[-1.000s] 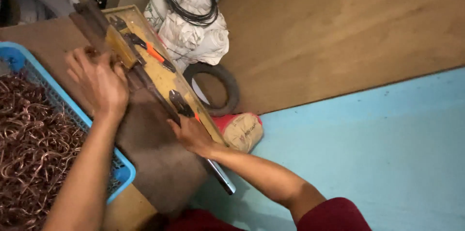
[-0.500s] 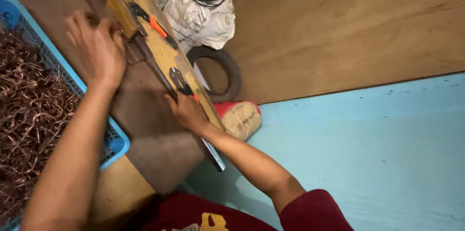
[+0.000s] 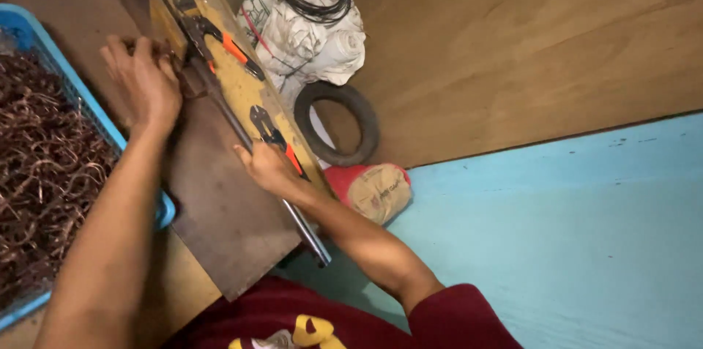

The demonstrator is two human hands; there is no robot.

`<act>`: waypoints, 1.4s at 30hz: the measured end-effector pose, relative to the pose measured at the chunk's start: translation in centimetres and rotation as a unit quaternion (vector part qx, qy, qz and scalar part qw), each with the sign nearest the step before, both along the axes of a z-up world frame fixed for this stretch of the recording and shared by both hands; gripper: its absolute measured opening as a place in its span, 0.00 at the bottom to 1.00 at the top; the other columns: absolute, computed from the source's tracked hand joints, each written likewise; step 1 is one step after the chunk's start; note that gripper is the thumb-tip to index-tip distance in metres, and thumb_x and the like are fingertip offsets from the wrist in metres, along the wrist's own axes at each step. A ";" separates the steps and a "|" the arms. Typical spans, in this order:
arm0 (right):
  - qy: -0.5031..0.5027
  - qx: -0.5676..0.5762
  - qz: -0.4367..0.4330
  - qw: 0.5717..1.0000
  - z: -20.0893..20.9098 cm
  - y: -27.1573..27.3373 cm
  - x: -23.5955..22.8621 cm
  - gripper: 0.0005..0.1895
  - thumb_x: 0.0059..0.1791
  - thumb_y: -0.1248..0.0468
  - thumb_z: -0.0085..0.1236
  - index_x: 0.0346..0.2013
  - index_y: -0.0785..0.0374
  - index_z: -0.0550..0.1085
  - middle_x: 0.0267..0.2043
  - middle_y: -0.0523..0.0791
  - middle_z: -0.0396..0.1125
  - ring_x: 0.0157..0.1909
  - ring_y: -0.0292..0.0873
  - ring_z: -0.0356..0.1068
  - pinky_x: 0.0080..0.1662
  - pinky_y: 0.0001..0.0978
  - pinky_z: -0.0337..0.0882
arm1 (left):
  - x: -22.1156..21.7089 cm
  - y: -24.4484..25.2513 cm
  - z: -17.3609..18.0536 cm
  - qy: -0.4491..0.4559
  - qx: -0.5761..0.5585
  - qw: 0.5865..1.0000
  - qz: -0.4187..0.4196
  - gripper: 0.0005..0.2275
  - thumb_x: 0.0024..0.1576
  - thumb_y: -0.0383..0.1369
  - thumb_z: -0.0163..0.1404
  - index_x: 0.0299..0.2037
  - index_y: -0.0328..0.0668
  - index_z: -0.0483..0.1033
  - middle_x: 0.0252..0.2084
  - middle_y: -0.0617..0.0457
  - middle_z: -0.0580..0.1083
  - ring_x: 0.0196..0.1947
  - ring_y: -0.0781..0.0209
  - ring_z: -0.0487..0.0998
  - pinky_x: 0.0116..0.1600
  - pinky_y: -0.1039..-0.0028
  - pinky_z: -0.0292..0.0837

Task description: The person picks individual metal clips from a blue plastic basket, places them into a custom manual bending jig, and pulls a metal lever to bend the clips into a specific shape.

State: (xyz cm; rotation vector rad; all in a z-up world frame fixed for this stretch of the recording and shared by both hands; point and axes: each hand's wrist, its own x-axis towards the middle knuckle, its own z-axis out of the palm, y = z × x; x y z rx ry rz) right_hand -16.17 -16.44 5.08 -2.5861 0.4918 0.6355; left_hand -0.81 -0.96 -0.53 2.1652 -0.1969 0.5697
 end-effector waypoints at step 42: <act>-0.402 -0.007 0.222 0.888 2.3 5.2 -1.3 0.32 0.52 0.57 0.57 0.70 0.53 0.62 0.63 0.52 0.61 0.64 0.57 0.61 0.62 0.51 0.61 | -17.9 9.8 7.2 -0.078 0.082 0.985 0.131 0.04 0.56 0.22 0.61 0.37 0.30 0.79 0.49 0.40 0.70 0.53 0.40 0.68 0.55 0.52 0.66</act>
